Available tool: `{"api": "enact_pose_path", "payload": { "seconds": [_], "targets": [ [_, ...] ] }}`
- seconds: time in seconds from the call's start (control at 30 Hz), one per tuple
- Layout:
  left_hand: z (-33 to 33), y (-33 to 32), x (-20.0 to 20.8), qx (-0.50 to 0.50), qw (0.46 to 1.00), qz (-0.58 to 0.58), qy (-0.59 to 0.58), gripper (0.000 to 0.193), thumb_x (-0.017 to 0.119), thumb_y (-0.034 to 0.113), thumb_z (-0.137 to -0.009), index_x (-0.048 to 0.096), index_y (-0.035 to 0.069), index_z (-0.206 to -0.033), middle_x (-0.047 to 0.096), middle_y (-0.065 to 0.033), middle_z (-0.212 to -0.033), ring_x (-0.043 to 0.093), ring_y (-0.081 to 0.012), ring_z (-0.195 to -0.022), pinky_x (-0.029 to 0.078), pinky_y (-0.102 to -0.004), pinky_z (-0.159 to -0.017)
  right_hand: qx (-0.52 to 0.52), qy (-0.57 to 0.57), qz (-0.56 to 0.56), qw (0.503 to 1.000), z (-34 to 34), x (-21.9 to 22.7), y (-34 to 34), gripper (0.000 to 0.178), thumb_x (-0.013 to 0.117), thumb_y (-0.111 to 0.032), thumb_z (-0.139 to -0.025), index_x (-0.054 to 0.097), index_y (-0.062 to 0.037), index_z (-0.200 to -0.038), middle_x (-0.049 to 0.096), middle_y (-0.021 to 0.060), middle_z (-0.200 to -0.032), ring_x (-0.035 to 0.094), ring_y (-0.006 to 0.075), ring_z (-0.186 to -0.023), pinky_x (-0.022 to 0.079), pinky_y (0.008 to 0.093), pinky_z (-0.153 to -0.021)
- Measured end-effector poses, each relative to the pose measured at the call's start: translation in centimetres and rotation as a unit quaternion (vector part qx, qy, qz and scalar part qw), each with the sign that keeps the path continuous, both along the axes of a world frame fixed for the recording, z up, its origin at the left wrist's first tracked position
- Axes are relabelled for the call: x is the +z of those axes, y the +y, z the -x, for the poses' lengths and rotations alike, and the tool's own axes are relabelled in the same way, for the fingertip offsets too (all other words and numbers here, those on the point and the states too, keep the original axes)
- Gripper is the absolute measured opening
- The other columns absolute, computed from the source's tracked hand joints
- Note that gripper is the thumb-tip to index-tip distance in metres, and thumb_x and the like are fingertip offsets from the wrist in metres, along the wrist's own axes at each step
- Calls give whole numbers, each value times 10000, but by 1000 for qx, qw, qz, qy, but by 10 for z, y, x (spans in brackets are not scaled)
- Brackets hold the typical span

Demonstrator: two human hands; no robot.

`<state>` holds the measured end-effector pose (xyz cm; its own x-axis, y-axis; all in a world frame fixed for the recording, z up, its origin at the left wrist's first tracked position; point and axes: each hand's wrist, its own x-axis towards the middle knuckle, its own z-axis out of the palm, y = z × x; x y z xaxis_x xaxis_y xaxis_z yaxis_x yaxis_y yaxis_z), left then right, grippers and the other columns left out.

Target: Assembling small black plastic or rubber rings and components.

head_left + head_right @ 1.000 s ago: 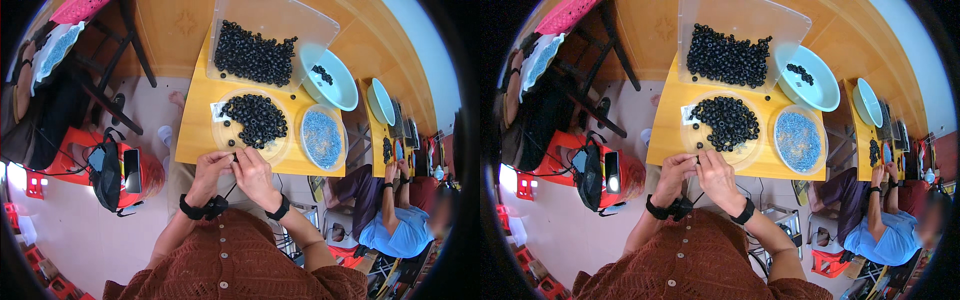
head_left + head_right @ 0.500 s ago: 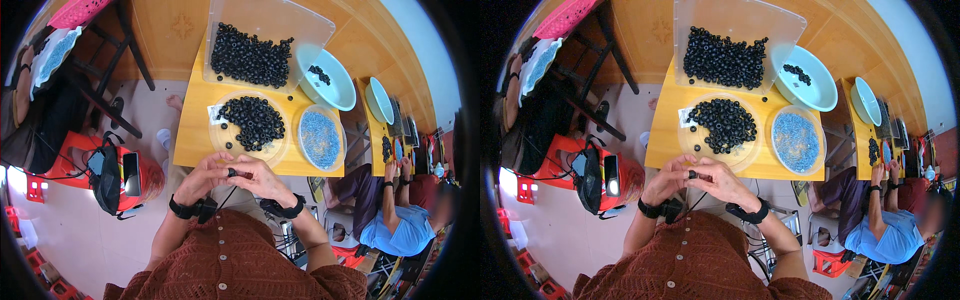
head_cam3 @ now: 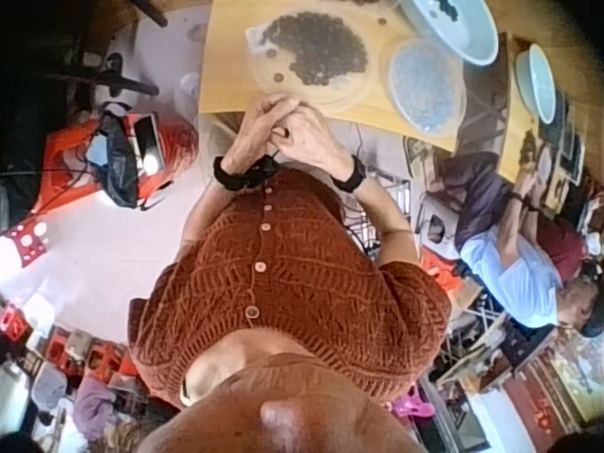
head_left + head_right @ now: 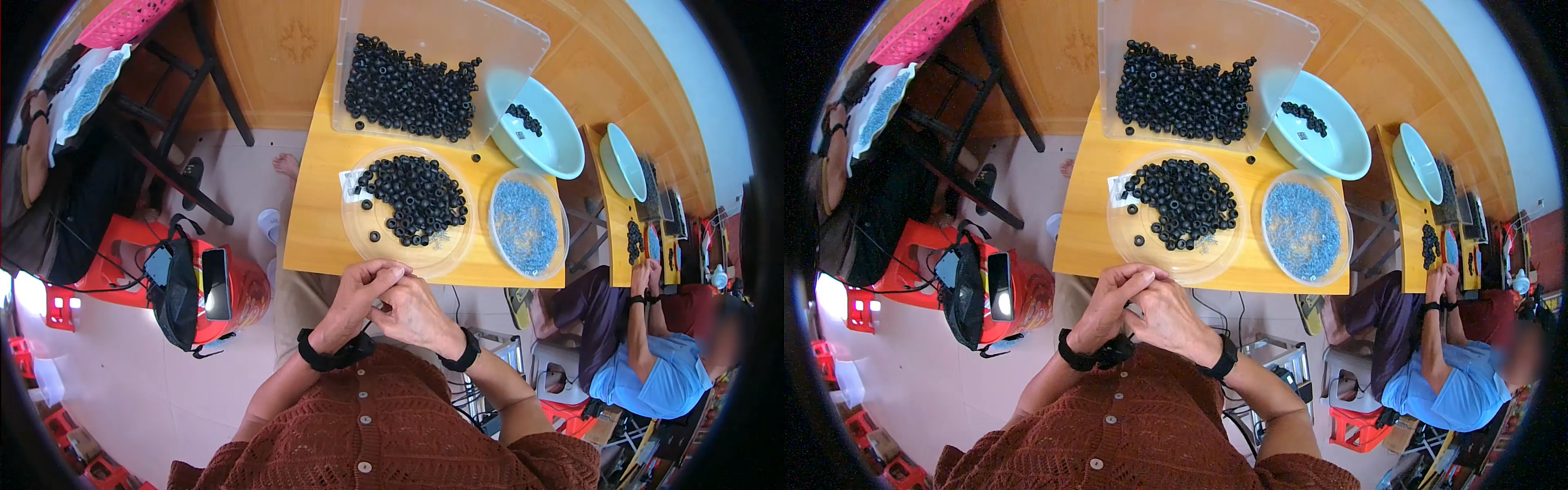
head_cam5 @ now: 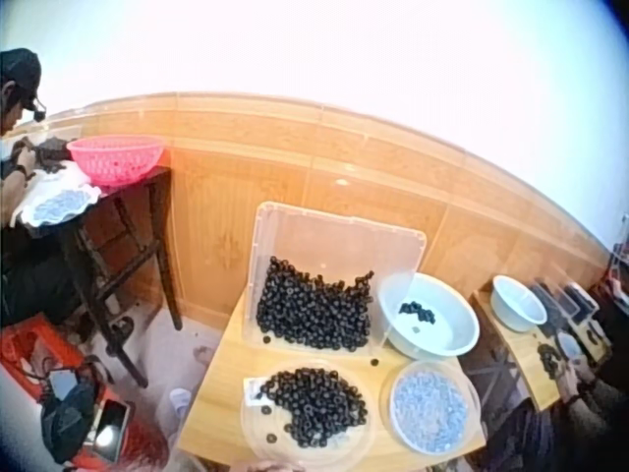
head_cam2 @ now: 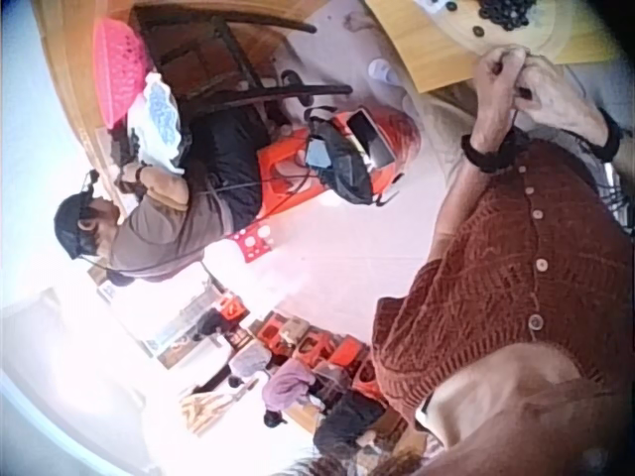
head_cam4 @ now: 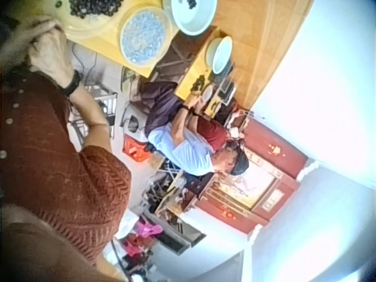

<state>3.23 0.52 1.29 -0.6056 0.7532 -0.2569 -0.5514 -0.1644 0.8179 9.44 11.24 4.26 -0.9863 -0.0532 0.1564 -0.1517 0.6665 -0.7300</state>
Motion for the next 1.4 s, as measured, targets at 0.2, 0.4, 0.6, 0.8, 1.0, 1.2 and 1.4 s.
{"api": "enact_pose_path", "payload": {
  "seconds": [0.2,0.4,0.6,0.8,1.0,1.2,1.4],
  "targets": [
    [-1,1,-1,-9,1000,18,-4,259,521,182,-897,634,-51,-905,638,-82,-869,585,-110,-812,467,-238,-743,-36,58,-1,998,-4,-6,-7,104,637,-63,-655,598,33,-658,575,171,-596,577,336,-585,467,395,-569],
    [-4,2,-4,-14,999,36,14,270,523,192,-895,638,-51,-877,639,-81,-834,584,-104,-777,468,-231,-720,-34,10,-6,999,-12,-15,-7,94,631,-61,-666,602,28,-666,586,181,-639,582,342,-605,466,398,-552],
    [-7,4,3,42,999,9,7,243,536,199,-887,614,-5,-994,616,-44,-937,549,-85,-866,430,-227,-759,-73,-22,33,996,-12,-3,15,102,652,-74,-685,623,5,-742,583,145,-712,546,249,-549,431,339,-508],
    [14,-22,-6,121,992,20,-20,260,505,200,-906,569,3,-1062,618,-112,-1023,596,-167,-943,470,-277,-832,-300,-25,103,948,24,28,171,205,610,-52,-750,647,11,-942,577,21,-598,510,72,-532,408,234,-479],
    [16,-31,-9,139,989,-8,-41,212,527,183,-896,595,2,-983,630,-81,-940,600,-130,-845,479,-250,-787,-419,177,55,889,53,71,268,342,609,-79,-805,567,30,-1127,620,79,-907,599,110,-796,502,227,-649],
    [14,-32,-11,130,990,4,-58,208,560,193,-879,609,8,-959,633,-56,-895,587,-108,-816,466,-241,-772,-265,24,-24,964,28,15,185,217,604,-56,-781,649,-13,-989,640,42,-754,593,99,-640,443,227,-505],
    [16,-31,-17,119,991,1,-59,186,540,160,-885,599,0,-962,631,-68,-902,597,-114,-812,482,-243,-771,-285,-57,-104,951,-4,-35,102,77,651,-47,-666,662,-47,-742,620,104,-706,599,252,-607,470,343,-575]
  ]
}}
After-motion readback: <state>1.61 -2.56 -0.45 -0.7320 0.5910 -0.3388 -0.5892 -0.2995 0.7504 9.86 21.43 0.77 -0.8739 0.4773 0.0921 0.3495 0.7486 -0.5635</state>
